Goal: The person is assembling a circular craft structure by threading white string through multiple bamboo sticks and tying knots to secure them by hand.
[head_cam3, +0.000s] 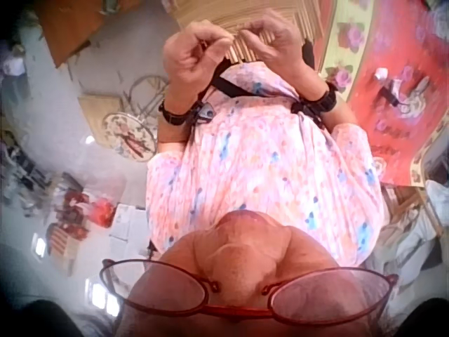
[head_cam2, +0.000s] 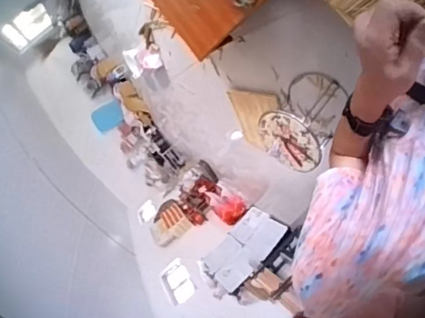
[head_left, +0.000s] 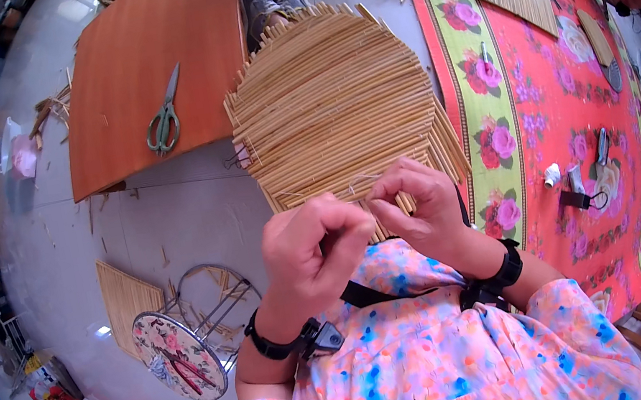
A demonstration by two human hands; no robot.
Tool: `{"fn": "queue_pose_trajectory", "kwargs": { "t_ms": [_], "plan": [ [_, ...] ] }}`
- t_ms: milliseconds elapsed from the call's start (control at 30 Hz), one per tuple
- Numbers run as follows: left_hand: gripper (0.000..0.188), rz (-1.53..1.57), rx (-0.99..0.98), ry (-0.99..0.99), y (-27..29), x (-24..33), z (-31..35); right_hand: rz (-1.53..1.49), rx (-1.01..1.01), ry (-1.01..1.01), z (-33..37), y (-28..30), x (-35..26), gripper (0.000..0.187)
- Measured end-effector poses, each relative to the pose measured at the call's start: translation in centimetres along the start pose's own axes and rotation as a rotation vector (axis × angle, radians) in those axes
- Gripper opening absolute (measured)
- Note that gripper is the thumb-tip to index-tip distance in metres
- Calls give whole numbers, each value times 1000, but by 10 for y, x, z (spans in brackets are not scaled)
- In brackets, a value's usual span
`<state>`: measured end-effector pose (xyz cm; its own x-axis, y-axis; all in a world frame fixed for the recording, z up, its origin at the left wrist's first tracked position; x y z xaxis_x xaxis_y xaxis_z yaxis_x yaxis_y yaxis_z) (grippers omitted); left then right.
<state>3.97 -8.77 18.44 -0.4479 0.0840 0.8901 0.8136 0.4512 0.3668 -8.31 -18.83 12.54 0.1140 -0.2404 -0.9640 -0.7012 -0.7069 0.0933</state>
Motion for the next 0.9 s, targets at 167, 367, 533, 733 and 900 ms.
{"fn": "queue_pose_trajectory", "kwargs": {
  "t_ms": [167,367,533,733,900],
  "plan": [
    [14,326,-50,-182,15,22,-11,-115,0,-92,0,6,15,5],
    [18,694,-349,-477,19,39,-33,-201,-2,-183,-10,13,21,9],
    [7,871,-108,-583,18,44,-38,-207,-31,-213,-22,15,22,10],
    [24,964,-340,-417,8,20,-36,-198,-44,-235,-33,18,27,10],
    [38,1029,-468,-285,5,7,-26,-209,-59,-257,-38,15,30,9]
  ]
}}
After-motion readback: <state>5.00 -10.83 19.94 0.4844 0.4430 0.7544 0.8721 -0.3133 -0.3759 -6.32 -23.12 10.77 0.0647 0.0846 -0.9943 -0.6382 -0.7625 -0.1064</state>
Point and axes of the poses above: each hand's wrist, its own z-axis away from the middle knuckle, its own y-axis out of the back of the hand, x = y × z, the point moved 6 cm from there along -z, towards the middle knuckle, and after that the axes turned 10 degrees about -z, right-handed, at the moved point
